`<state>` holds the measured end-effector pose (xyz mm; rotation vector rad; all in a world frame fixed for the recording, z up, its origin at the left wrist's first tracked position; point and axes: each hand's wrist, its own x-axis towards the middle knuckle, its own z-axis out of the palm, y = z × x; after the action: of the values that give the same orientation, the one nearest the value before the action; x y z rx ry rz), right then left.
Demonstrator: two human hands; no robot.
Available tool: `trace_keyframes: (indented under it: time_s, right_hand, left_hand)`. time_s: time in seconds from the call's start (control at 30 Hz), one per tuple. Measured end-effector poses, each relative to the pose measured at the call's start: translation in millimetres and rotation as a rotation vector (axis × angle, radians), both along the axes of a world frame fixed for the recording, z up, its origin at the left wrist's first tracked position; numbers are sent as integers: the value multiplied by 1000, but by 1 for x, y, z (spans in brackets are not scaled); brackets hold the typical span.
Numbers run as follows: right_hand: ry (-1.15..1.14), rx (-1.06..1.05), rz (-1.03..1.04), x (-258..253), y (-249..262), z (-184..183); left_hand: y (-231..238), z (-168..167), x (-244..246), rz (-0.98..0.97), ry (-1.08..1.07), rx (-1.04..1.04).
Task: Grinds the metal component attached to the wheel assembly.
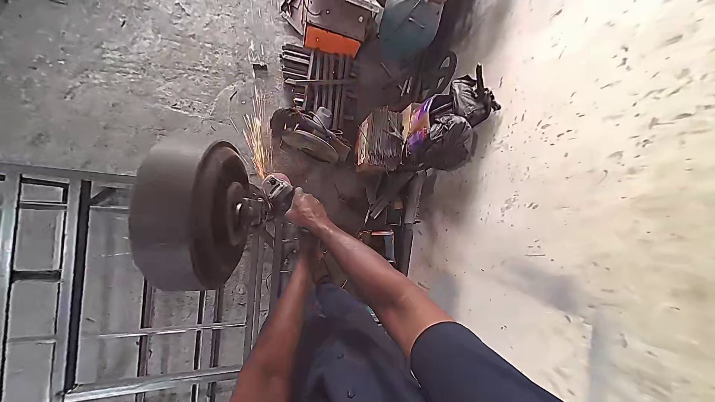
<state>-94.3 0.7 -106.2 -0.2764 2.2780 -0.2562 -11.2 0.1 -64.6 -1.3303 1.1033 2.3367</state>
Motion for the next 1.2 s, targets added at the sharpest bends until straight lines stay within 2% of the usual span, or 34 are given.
trace_keyframes:
  time_s: [0.03, 0.07, 0.23, 0.43, 0.57, 0.63, 0.73, 0.83, 0.93, 1.0, 1.07, 1.13, 1.2]
  right_hand:
    - [-2, -7, -3, 0, -1, -2]
    - [-10, -9, -19, 1, 2, -4]
    - [-33, 0, -68, 12, 38, -1]
    - [-43, -90, -83, 16, 30, -7]
    - [-103, -35, -112, 39, 53, 0]
    - [-111, 1, -116, 50, 64, 4]
    - [-133, 12, -182, 57, 75, 10]
    - [-92, 3, -172, 56, 72, 6]
    - [-65, -9, -142, 49, 56, 0]
    - [-23, -26, -127, 38, 41, -10]
    - [0, -39, -134, 25, 26, -18]
    - [-24, -44, -168, 18, 21, -22]
    - [-87, -43, -213, 17, 24, -11]
  left_hand:
    - [12, -36, 6, -2, 56, -44]
    - [21, -55, 12, 2, 80, -52]
    - [64, -70, 30, 131, 186, -205]
    - [50, -72, 34, 93, 113, -178]
    - [69, -52, 55, 54, 9, -189]
    - [81, -57, 69, 56, 12, -216]
    - [80, -35, 77, -69, -63, -262]
    - [74, -24, 76, -90, -65, -264]
    - [57, -26, 61, -47, -87, -166]
    - [47, -48, 52, 34, 9, -172]
    - [32, -43, 40, 76, 91, -176]
    - [26, -44, 36, 36, 100, -189]
    - [31, -59, 36, 6, 85, -224]
